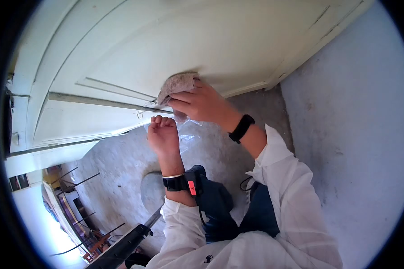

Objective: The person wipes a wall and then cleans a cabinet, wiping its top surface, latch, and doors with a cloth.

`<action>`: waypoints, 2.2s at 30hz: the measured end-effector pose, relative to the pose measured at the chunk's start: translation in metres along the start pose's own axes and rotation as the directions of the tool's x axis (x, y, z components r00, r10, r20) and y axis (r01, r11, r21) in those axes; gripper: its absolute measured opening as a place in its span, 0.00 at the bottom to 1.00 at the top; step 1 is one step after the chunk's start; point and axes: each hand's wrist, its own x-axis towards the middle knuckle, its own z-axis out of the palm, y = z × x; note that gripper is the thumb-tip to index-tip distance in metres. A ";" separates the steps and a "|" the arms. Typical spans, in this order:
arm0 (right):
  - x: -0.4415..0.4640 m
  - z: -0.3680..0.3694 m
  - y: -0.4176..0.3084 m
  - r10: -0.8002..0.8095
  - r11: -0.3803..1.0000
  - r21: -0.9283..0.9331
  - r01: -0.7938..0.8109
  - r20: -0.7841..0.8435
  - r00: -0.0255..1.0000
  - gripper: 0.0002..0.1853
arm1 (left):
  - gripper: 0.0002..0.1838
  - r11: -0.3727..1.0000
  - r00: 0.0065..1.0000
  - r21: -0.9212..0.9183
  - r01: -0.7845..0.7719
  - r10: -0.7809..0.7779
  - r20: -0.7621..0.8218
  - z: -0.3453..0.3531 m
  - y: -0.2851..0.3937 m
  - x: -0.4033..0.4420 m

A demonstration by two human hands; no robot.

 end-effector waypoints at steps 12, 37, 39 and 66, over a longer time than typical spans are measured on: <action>-0.071 0.040 0.046 -0.123 0.981 -0.159 0.108 -0.091 0.988 0.09 | 0.08 0.061 0.733 0.731 -0.680 0.099 0.673 0.111 0.004 -0.031; -0.136 -0.089 0.072 0.461 0.706 -0.493 -0.508 -0.224 0.858 0.36 | 0.15 0.497 0.769 0.659 -0.565 0.028 0.638 0.024 -0.185 -0.002; -0.153 -0.069 0.078 0.409 0.716 -0.521 -0.465 -0.226 0.884 0.40 | 0.14 0.433 0.796 0.685 -0.586 0.150 0.586 0.005 -0.186 -0.002; -0.144 -0.091 0.069 0.355 0.893 -0.060 -0.447 -0.518 0.779 0.21 | 0.16 -0.036 0.687 0.716 -0.697 -0.319 0.652 0.046 -0.245 -0.001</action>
